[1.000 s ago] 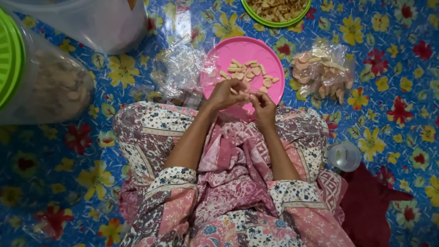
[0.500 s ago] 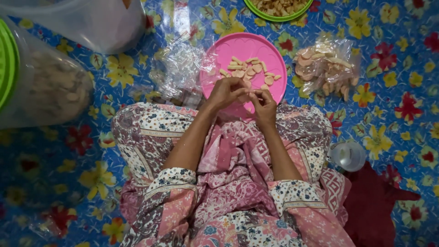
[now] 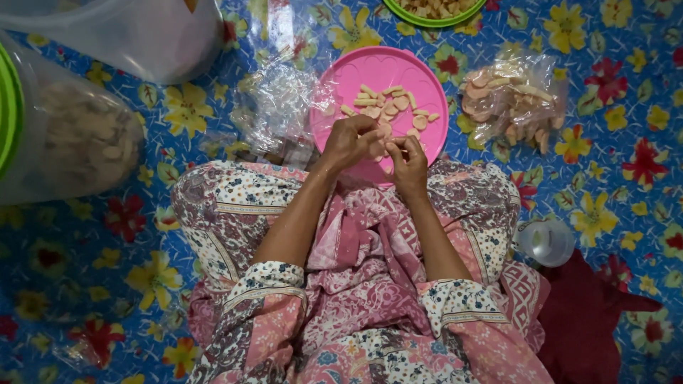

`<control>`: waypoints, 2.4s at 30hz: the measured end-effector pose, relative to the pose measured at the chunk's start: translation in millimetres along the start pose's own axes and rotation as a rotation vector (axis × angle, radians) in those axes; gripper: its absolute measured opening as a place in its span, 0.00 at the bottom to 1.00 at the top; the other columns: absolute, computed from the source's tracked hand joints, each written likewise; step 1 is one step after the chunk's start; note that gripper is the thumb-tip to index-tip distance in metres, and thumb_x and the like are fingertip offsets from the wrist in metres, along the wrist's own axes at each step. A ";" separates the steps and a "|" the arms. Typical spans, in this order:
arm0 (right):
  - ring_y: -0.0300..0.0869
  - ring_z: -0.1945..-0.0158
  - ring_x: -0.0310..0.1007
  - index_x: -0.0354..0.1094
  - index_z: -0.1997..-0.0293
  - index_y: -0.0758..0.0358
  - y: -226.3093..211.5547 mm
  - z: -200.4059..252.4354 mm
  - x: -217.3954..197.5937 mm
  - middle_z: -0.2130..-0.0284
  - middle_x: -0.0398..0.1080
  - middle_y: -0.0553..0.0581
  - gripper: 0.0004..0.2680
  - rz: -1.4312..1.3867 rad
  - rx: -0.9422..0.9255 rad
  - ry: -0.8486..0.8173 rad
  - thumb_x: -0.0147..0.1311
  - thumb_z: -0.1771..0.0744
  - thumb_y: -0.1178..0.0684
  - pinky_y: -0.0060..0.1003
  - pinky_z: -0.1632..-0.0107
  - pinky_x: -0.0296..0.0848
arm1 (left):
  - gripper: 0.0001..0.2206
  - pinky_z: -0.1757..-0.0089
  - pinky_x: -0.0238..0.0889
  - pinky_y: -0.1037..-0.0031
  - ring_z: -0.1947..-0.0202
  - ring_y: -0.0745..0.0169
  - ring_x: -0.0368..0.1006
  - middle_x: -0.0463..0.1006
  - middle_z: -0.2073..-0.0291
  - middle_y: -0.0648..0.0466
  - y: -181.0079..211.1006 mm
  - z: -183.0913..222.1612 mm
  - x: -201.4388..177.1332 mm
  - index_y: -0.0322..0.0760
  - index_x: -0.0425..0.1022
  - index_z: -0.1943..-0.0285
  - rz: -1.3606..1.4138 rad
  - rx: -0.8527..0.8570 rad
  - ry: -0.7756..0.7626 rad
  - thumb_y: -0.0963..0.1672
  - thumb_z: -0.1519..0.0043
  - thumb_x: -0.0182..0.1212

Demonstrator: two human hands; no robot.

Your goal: Bagging sliced food pieces from a pink plate into small plastic bags while sitting on the floor.

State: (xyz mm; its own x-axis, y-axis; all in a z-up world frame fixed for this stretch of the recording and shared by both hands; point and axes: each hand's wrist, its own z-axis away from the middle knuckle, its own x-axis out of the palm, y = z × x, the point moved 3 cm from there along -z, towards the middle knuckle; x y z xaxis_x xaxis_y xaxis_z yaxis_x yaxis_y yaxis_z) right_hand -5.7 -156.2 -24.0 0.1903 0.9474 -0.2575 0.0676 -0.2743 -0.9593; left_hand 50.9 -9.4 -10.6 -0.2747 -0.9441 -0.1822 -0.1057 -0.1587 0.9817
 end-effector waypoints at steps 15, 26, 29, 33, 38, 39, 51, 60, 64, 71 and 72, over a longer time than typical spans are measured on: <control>0.39 0.67 0.68 0.65 0.65 0.65 21.1 4.7 -2.2 0.72 0.62 0.54 0.04 -0.049 0.106 -0.012 0.53 0.34 0.56 0.28 0.75 0.72 | 0.06 0.66 0.65 0.67 0.73 0.51 0.73 0.74 0.80 0.48 -3.6 1.1 -3.5 0.40 0.75 0.71 -0.063 -0.009 -0.027 0.44 0.42 0.55; 0.39 0.67 0.68 0.67 0.61 0.63 18.6 15.4 -9.8 0.68 0.67 0.56 0.03 -0.052 0.131 0.033 0.52 0.35 0.58 0.31 0.64 0.71 | 0.12 0.61 0.64 0.56 0.66 0.39 0.73 0.76 0.75 0.43 20.3 6.8 -5.9 0.38 0.73 0.65 -0.106 -0.056 0.016 0.47 0.38 0.47; 0.39 0.66 0.68 0.66 0.58 0.64 7.3 22.1 -13.2 0.67 0.67 0.56 0.04 -0.115 0.191 0.078 0.50 0.35 0.60 0.32 0.62 0.72 | 0.13 0.61 0.64 0.56 0.66 0.41 0.74 0.77 0.75 0.46 26.7 7.5 -12.1 0.39 0.73 0.64 -0.119 -0.092 0.078 0.49 0.38 0.48; 0.36 0.66 0.66 0.63 0.54 0.63 -60.3 35.2 -30.9 0.66 0.63 0.52 0.08 -0.175 0.313 0.203 0.49 0.36 0.60 0.25 0.62 0.71 | 0.13 0.60 0.65 0.58 0.64 0.45 0.74 0.77 0.74 0.48 24.7 9.4 -14.8 0.39 0.73 0.61 -0.127 -0.108 0.119 0.50 0.38 0.49; 0.34 0.72 0.68 0.64 0.58 0.60 -64.6 12.8 -102.4 0.71 0.63 0.50 0.07 -0.364 0.212 0.505 0.50 0.37 0.62 0.24 0.69 0.73 | 0.11 0.62 0.67 0.60 0.67 0.49 0.75 0.78 0.75 0.50 20.1 9.3 -17.5 0.41 0.74 0.59 -0.099 -0.115 0.140 0.49 0.38 0.51; 0.37 0.71 0.69 0.63 0.56 0.59 -51.5 5.2 -124.9 0.71 0.63 0.50 0.08 -0.431 0.118 0.594 0.49 0.37 0.63 0.25 0.69 0.74 | 0.11 0.62 0.67 0.61 0.67 0.50 0.75 0.78 0.75 0.51 20.9 10.1 -17.9 0.42 0.74 0.58 -0.101 -0.128 0.142 0.49 0.38 0.51; 0.38 0.65 0.69 0.68 0.54 0.60 -56.7 -9.2 -210.0 0.66 0.67 0.56 0.10 0.166 0.052 0.555 0.54 0.38 0.60 0.28 0.70 0.72 | 0.09 0.65 0.67 0.66 0.73 0.56 0.75 0.77 0.78 0.51 11.8 6.4 -30.0 0.41 0.74 0.57 -0.040 -0.045 0.206 0.47 0.39 0.55; 0.38 0.67 0.71 0.70 0.58 0.62 -13.3 1.0 -82.6 0.68 0.70 0.58 0.07 -0.161 0.301 0.260 0.54 0.38 0.59 0.27 0.65 0.74 | 0.06 0.69 0.67 0.74 0.75 0.64 0.74 0.76 0.78 0.53 28.8 13.1 -111.4 0.39 0.75 0.61 -0.059 0.016 0.668 0.41 0.43 0.55; 0.37 0.66 0.72 0.69 0.56 0.62 -23.1 15.6 -36.8 0.66 0.69 0.56 0.08 -0.252 0.361 0.149 0.54 0.38 0.59 0.27 0.63 0.74 | 0.07 0.66 0.67 0.72 0.71 0.60 0.75 0.77 0.75 0.54 11.4 9.3 -112.2 0.45 0.76 0.61 -0.233 -0.069 0.703 0.41 0.47 0.58; 0.39 0.64 0.73 0.70 0.55 0.61 -33.8 16.6 -19.0 0.64 0.71 0.58 0.09 -0.235 0.449 -0.047 0.56 0.38 0.57 0.31 0.62 0.74 | 0.09 0.61 0.67 0.55 0.64 0.43 0.73 0.73 0.70 0.49 -22.2 2.0 -78.9 0.42 0.74 0.61 -0.564 -0.218 0.307 0.41 0.50 0.59; 0.38 0.64 0.73 0.69 0.55 0.62 -35.6 14.6 -19.8 0.65 0.70 0.58 0.09 -0.259 0.465 -0.050 0.55 0.38 0.57 0.31 0.64 0.74 | 0.10 0.60 0.67 0.56 0.63 0.43 0.72 0.72 0.69 0.50 -32.6 0.0 -76.0 0.43 0.74 0.60 -0.645 -0.225 0.247 0.41 0.49 0.61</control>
State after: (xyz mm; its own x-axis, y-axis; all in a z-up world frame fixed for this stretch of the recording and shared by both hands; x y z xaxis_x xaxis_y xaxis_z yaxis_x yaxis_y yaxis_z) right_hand -26.2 -162.8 13.6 0.1776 0.9841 -0.0001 -0.3373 0.0608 -0.9394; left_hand 75.2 67.5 -28.8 0.0027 -0.6758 -0.7371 0.0321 -0.7367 0.6755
